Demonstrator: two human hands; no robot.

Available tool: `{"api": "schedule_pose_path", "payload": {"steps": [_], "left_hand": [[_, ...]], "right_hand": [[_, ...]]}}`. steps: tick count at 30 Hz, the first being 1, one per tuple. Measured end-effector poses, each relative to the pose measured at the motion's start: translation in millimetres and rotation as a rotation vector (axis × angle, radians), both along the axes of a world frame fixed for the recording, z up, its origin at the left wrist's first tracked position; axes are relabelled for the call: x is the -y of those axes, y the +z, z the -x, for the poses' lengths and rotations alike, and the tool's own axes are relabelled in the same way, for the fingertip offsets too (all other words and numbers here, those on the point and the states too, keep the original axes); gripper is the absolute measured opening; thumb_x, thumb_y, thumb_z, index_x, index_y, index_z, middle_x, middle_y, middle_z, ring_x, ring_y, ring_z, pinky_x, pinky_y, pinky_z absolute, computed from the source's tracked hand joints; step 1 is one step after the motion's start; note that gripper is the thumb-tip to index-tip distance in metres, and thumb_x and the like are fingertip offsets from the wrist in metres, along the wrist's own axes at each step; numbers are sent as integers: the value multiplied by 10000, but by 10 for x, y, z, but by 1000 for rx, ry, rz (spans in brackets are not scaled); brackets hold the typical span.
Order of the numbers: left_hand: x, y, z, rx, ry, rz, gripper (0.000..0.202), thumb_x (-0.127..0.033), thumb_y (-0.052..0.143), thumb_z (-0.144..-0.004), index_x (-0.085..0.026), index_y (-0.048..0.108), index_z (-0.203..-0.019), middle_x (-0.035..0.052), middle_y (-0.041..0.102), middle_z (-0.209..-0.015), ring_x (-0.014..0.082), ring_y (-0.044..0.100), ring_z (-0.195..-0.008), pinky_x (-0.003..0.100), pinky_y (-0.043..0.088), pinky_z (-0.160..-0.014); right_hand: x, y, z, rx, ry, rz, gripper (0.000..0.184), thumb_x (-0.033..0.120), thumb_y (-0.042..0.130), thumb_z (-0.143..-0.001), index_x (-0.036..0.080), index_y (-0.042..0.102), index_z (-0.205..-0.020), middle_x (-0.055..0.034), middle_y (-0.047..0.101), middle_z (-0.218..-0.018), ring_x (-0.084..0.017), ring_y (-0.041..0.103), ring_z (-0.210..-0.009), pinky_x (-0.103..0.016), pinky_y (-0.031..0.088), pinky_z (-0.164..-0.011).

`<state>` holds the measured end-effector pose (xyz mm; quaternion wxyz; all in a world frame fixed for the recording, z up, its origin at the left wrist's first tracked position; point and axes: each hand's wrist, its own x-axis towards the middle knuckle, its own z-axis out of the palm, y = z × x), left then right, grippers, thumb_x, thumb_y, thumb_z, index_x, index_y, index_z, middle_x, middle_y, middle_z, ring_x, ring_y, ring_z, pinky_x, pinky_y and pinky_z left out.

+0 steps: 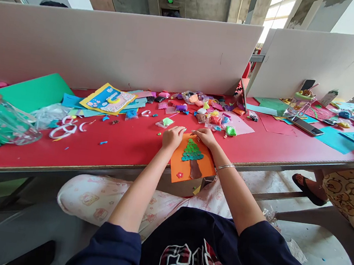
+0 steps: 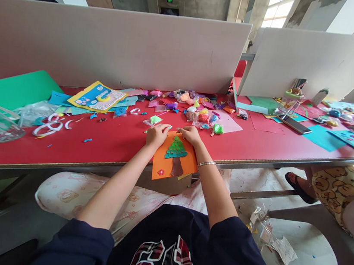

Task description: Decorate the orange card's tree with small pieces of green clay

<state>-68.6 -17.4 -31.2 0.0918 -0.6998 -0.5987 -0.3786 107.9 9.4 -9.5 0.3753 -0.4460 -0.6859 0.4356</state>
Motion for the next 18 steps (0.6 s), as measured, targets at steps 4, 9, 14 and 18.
{"api": "schedule_pose_path", "payload": {"steps": [4, 9, 14, 18], "left_hand": [[6, 5, -1, -35, 29, 4, 282, -333, 506, -944, -178, 720, -846, 85, 741, -809, 196, 672, -725, 272, 413, -613], [-11, -16, 8, -42, 26, 10, 345, -387, 559, -916, -165, 707, -698, 95, 719, -709, 185, 656, -661, 266, 402, -587], [-42, -46, 30, 5, -55, -58, 173, -232, 592, -889, -180, 746, -947, 89, 755, -898, 204, 701, -809, 280, 498, -705], [-62, -65, 42, 20, -62, -70, 204, -162, 575, -878, -183, 742, -992, 91, 750, -965, 206, 706, -860, 293, 531, -750]], "right_hand": [[3, 2, -4, 2, -2, 16, 310, 419, 607, -740, 151, 568, -588, 40, 433, -460, -79, 362, -476, -248, 297, -509], [30, 26, -11, 0, 5, -10, 329, 419, 603, -739, 162, 519, -553, 40, 424, -456, -82, 384, -486, -252, 315, -530], [10, 5, -9, 0, 4, -3, 311, 412, 597, -741, 158, 543, -570, 33, 433, -461, -89, 391, -494, -259, 313, -539], [-10, -7, -4, -4, 13, 23, 298, 414, 592, -732, 134, 618, -635, 35, 433, -473, -92, 384, -506, -264, 301, -540]]}}
